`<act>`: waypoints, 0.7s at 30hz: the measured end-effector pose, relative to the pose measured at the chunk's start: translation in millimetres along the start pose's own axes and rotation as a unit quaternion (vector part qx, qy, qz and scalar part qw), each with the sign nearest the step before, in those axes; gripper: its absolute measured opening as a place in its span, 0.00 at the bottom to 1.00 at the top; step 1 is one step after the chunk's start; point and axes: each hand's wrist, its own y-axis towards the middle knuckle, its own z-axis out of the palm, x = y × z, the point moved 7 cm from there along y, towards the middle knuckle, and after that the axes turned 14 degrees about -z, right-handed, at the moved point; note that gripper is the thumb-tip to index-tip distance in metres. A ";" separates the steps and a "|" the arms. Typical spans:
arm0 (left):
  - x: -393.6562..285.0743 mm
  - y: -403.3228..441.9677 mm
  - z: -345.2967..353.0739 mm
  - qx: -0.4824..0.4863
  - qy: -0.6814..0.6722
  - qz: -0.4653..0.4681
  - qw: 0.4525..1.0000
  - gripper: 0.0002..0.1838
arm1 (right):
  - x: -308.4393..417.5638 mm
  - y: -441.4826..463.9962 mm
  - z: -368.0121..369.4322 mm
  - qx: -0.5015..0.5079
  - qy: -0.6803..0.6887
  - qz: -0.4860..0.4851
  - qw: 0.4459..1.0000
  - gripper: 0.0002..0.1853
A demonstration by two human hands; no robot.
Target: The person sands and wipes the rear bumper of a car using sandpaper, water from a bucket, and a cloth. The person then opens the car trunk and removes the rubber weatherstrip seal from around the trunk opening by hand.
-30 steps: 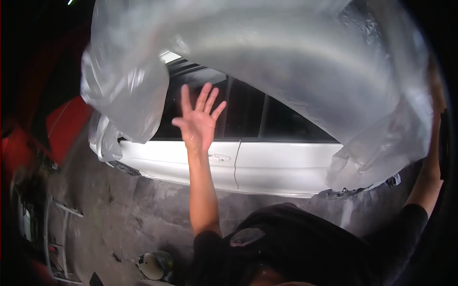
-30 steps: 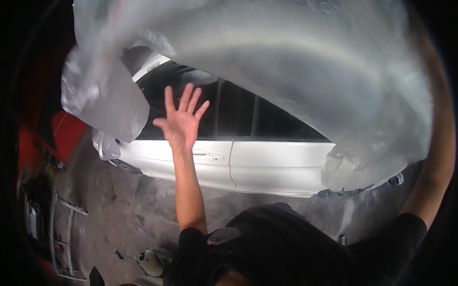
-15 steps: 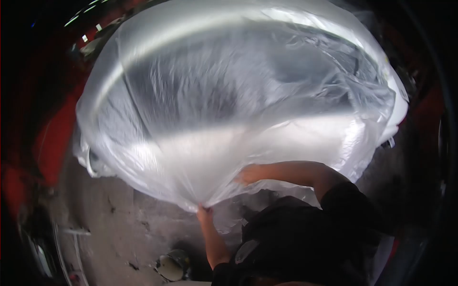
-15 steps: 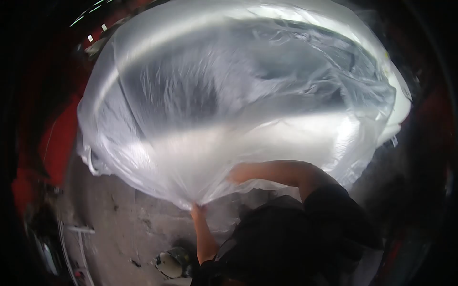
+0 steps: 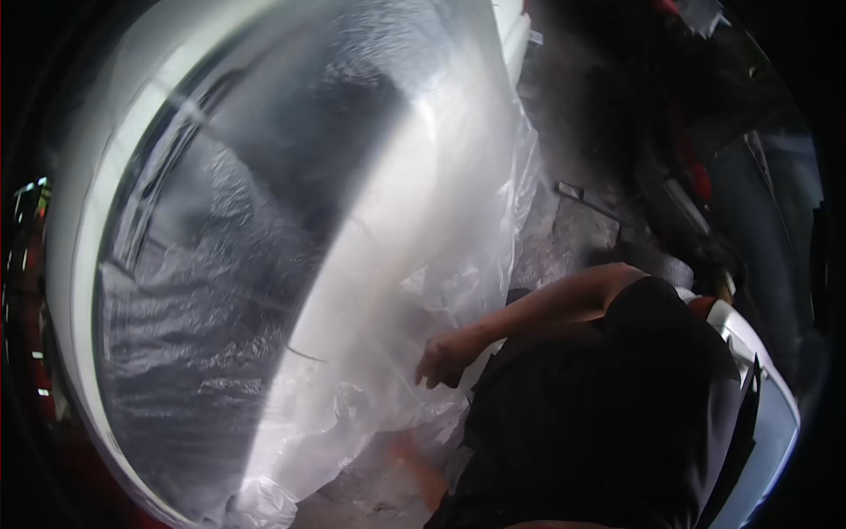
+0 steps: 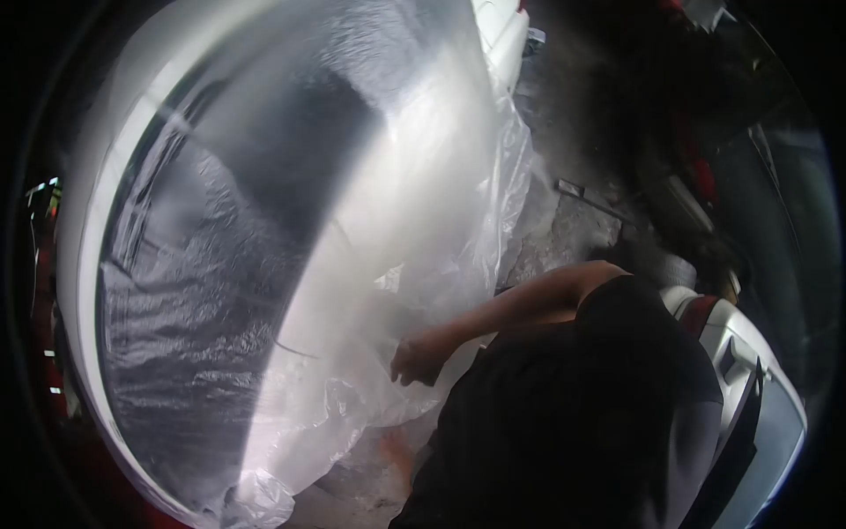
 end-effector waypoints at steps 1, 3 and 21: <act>-29.3 2.2 -32.8 -0.083 0.033 0.112 0.990 0.31 | -14.3 -35.2 -16.6 -0.037 0.060 0.139 0.988 0.23; -75.9 -3.3 -68.8 -0.096 -0.043 0.238 0.966 0.28 | -35.2 -107.9 -46.1 -0.100 0.015 0.178 0.979 0.23; -371.6 -37.7 -451.4 0.136 -0.356 0.103 0.919 0.26 | 25.0 -663.8 -340.1 -0.664 -0.053 0.373 0.646 0.16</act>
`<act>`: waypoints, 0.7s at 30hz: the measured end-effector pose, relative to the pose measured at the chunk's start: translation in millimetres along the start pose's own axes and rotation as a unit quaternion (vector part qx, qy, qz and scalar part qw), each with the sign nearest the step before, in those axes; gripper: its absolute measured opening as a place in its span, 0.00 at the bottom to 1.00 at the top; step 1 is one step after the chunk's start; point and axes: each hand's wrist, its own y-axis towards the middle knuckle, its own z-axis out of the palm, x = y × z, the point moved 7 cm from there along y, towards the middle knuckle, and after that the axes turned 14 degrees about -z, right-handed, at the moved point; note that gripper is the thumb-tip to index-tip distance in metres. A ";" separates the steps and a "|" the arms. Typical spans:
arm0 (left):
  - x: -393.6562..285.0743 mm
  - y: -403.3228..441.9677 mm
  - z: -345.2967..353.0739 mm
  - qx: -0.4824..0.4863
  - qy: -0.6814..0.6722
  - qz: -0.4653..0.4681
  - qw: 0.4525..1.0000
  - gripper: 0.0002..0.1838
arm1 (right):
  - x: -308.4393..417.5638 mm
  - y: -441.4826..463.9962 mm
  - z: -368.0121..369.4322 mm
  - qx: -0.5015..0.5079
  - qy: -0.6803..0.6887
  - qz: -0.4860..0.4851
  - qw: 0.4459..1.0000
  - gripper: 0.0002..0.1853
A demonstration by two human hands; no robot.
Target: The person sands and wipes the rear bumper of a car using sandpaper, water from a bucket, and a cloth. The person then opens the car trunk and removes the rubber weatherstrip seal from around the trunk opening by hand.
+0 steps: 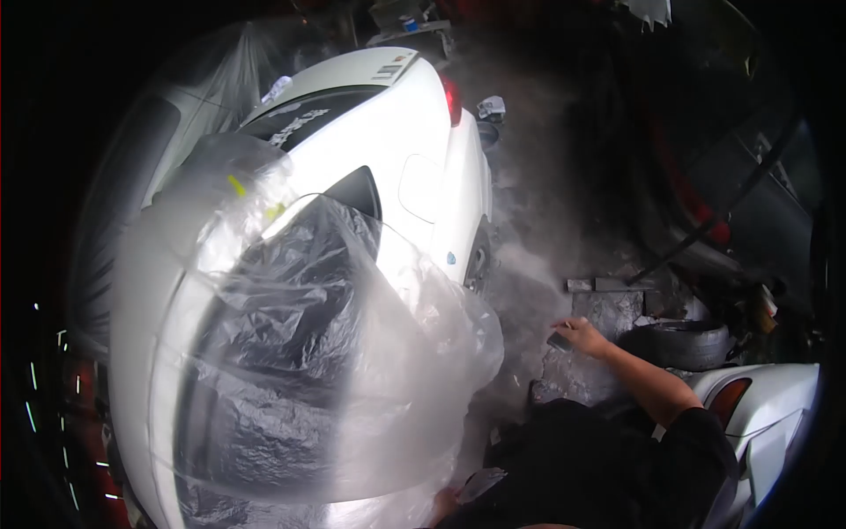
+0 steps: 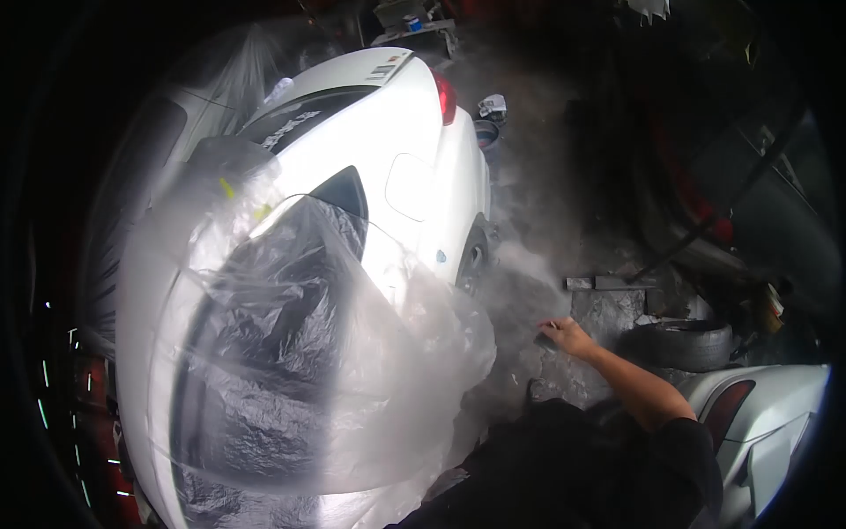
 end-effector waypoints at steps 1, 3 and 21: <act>-17.9 3.5 6.8 0.008 0.021 0.006 1.000 0.26 | -2.9 15.9 -23.0 -0.020 -0.010 -0.001 1.000 0.17; -71.9 19.1 12.8 0.022 0.050 0.031 0.998 0.26 | 18.2 40.1 -41.1 -0.036 0.009 0.054 0.998 0.20; -504.1 47.2 35.3 0.110 0.097 0.024 0.989 0.25 | -238.7 163.9 -371.0 -0.120 -0.289 0.287 0.905 0.19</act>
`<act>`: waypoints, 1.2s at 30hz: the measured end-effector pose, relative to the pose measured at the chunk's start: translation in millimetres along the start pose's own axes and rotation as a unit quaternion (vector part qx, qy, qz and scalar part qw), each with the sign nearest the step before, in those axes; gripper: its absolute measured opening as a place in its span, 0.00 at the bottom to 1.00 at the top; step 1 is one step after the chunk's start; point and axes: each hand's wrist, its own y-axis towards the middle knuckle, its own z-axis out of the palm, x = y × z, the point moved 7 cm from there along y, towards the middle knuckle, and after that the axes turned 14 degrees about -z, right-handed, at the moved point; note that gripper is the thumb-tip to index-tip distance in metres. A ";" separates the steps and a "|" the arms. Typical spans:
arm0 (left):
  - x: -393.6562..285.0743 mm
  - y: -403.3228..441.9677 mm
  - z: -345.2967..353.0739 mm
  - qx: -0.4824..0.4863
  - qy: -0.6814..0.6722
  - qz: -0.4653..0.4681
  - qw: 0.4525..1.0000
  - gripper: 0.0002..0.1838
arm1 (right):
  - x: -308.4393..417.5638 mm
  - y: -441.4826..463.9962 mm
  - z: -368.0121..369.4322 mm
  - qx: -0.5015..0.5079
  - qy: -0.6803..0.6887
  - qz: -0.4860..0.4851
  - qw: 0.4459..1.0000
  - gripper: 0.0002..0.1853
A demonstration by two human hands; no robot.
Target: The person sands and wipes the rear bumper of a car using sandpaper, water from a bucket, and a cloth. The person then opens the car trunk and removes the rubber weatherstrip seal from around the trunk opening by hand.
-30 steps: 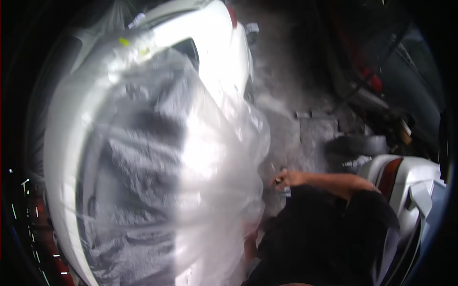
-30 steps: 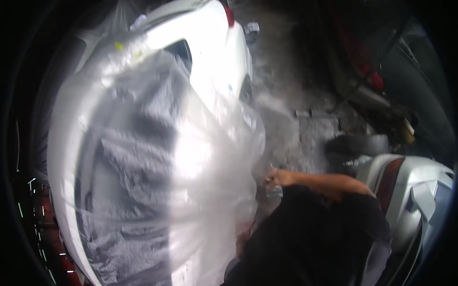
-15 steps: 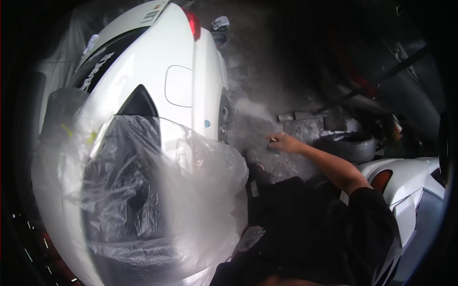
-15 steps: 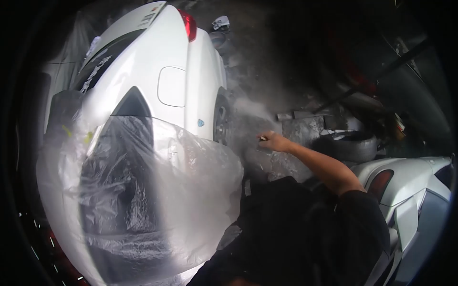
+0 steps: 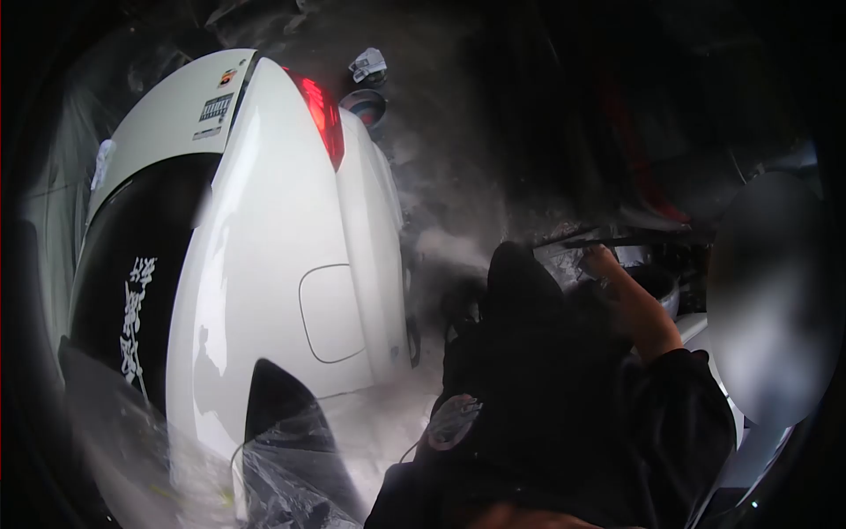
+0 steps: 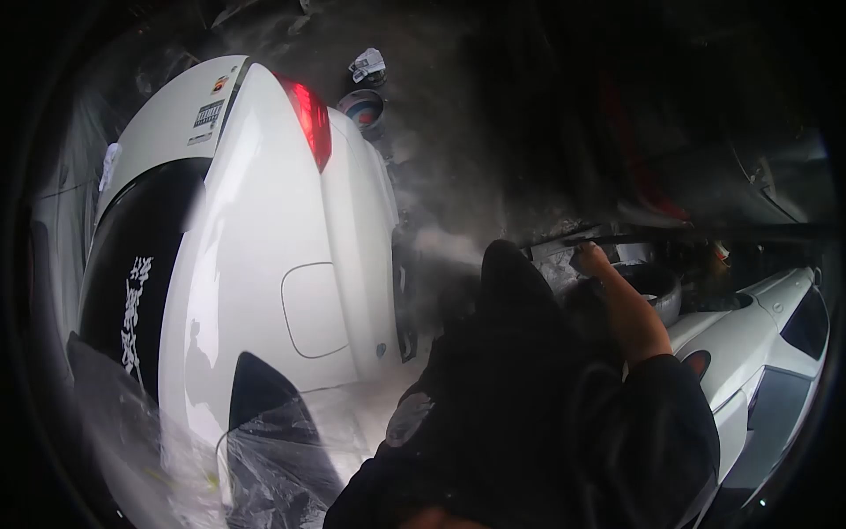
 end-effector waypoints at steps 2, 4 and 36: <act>-32.4 -2.2 -6.0 0.003 0.008 -0.021 1.000 0.25 | -51.1 25.7 13.0 0.056 -0.041 -0.019 0.997 0.17; -80.5 2.3 -10.4 0.001 0.010 -0.036 0.999 0.25 | -62.3 68.0 32.8 0.251 -0.216 -0.170 0.928 0.13; -1095.1 101.5 -79.0 0.017 -0.016 -0.018 1.000 0.23 | 177.0 1055.5 -422.5 0.158 -0.215 -0.208 0.941 0.13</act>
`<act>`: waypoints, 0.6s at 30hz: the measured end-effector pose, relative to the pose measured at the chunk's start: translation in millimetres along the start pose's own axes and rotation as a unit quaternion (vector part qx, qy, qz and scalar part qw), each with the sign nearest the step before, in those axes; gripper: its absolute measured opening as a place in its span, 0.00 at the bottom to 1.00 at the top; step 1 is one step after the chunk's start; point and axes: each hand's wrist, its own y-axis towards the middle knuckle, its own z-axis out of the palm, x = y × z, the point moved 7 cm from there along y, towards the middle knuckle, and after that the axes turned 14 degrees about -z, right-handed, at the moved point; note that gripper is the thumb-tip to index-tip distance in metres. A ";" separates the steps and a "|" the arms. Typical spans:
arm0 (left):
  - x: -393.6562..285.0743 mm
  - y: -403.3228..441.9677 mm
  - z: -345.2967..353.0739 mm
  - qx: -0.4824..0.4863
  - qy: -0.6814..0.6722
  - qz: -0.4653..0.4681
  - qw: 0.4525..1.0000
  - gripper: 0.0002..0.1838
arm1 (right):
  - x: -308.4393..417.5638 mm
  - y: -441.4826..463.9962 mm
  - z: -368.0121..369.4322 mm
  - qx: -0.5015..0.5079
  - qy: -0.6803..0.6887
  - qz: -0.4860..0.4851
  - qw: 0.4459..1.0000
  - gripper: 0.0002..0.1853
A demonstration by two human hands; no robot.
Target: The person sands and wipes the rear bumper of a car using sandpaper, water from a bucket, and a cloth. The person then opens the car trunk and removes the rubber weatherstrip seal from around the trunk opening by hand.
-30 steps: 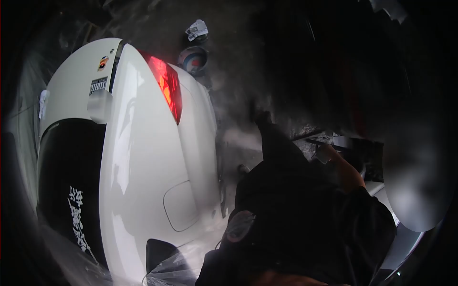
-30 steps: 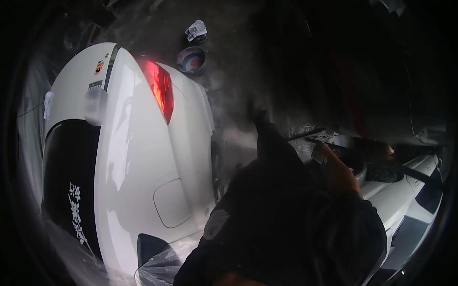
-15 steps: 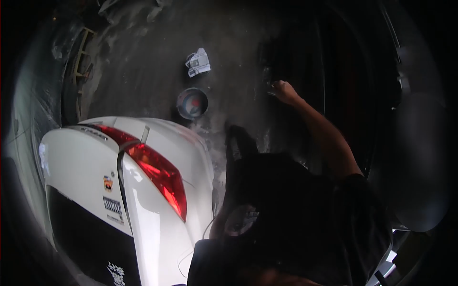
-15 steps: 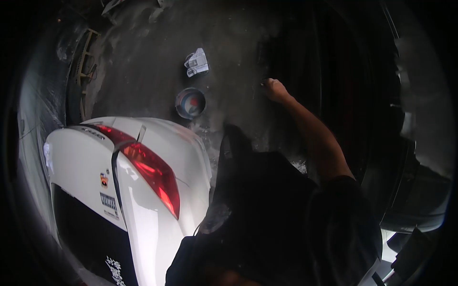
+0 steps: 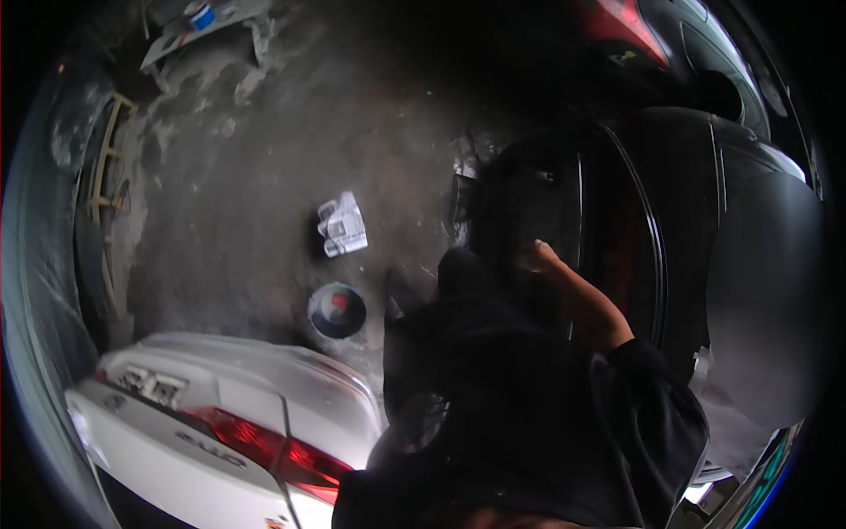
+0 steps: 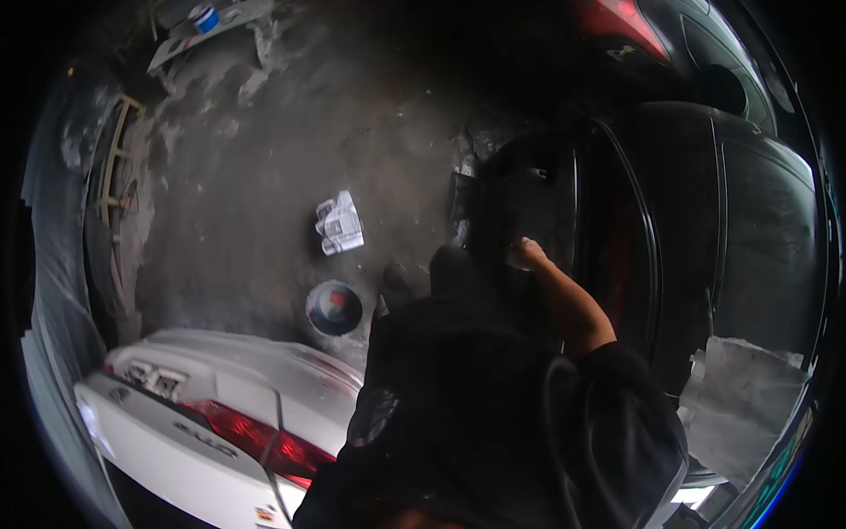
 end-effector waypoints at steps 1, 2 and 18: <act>-32.5 2.4 -8.0 -0.001 -0.001 0.007 1.000 0.23 | 11.7 -11.8 -46.2 -0.060 0.049 0.064 0.995 0.13; -67.3 6.9 -13.5 -0.001 -0.002 0.015 1.000 0.23 | 7.3 -11.6 -80.7 -0.120 0.091 0.123 0.981 0.13; -450.8 17.8 -13.7 -0.088 -0.288 -0.025 0.953 0.22 | -122.7 522.7 -474.7 -0.024 0.094 -0.002 0.995 0.16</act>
